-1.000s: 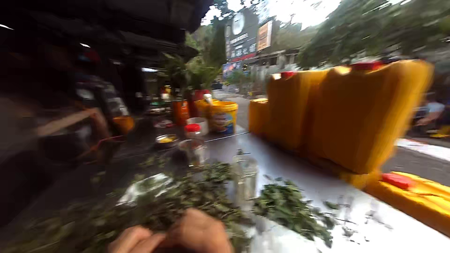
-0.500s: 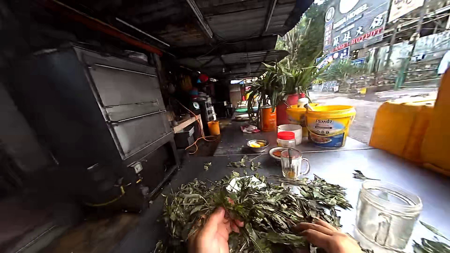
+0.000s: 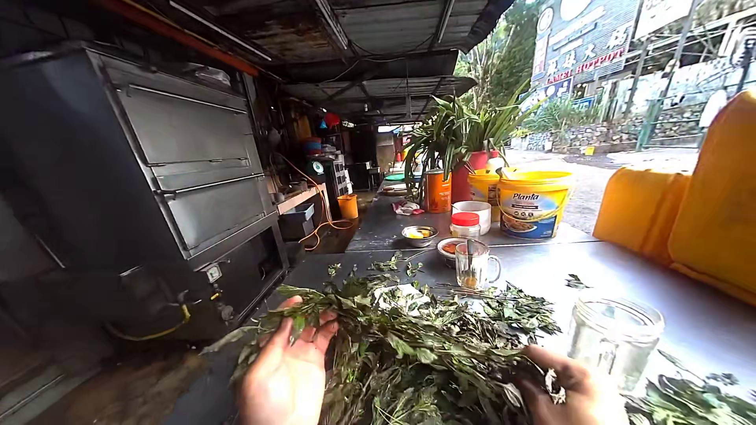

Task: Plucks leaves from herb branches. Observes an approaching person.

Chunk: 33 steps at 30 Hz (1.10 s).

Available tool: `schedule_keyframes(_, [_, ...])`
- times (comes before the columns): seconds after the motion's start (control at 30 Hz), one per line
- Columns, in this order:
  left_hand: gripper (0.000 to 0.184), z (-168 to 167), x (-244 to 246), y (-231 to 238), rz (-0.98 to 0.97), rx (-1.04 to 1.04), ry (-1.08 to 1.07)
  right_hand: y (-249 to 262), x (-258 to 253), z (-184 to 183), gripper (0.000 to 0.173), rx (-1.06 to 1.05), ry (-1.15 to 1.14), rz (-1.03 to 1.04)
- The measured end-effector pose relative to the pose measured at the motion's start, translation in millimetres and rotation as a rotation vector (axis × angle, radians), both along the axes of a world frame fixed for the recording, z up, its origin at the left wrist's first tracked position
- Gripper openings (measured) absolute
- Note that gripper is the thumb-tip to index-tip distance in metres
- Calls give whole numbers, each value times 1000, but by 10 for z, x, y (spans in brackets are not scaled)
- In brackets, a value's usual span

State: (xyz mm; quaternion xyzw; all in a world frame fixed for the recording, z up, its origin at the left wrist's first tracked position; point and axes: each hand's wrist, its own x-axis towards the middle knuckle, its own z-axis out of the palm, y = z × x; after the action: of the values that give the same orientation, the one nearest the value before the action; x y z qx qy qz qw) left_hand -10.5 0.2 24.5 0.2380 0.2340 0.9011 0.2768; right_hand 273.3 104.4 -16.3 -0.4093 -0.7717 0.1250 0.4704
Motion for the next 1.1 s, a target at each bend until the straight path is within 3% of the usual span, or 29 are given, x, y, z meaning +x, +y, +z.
schedule_keyframes(0.13, [41,-11,22,-9,-39,50,47,-9,-5,9,5,29,80,12])
schedule_keyframes(0.23, [33,-83,8,13,-64,125,197,-7,-22,-3,4,23,127,5])
schedule_keyframes(0.4, [17,-218,-53,77,50,143,445,50,-31,-32,28,-127,81,105])
schedule_keyframes(0.63, [30,-71,-326,-3,332,37,258,136,10,-71,31,-189,-65,85])
schedule_keyframes(0.8, [31,16,-411,-40,447,-8,15,128,5,19,94,-422,-489,108])
schedule_keyframes(0.87, [30,30,-482,-60,471,-5,-19,112,-32,42,108,-481,-619,79])
schedule_keyframes(1.1, [21,66,-583,-100,563,-65,-48,184,-53,-55,81,-403,-387,109])
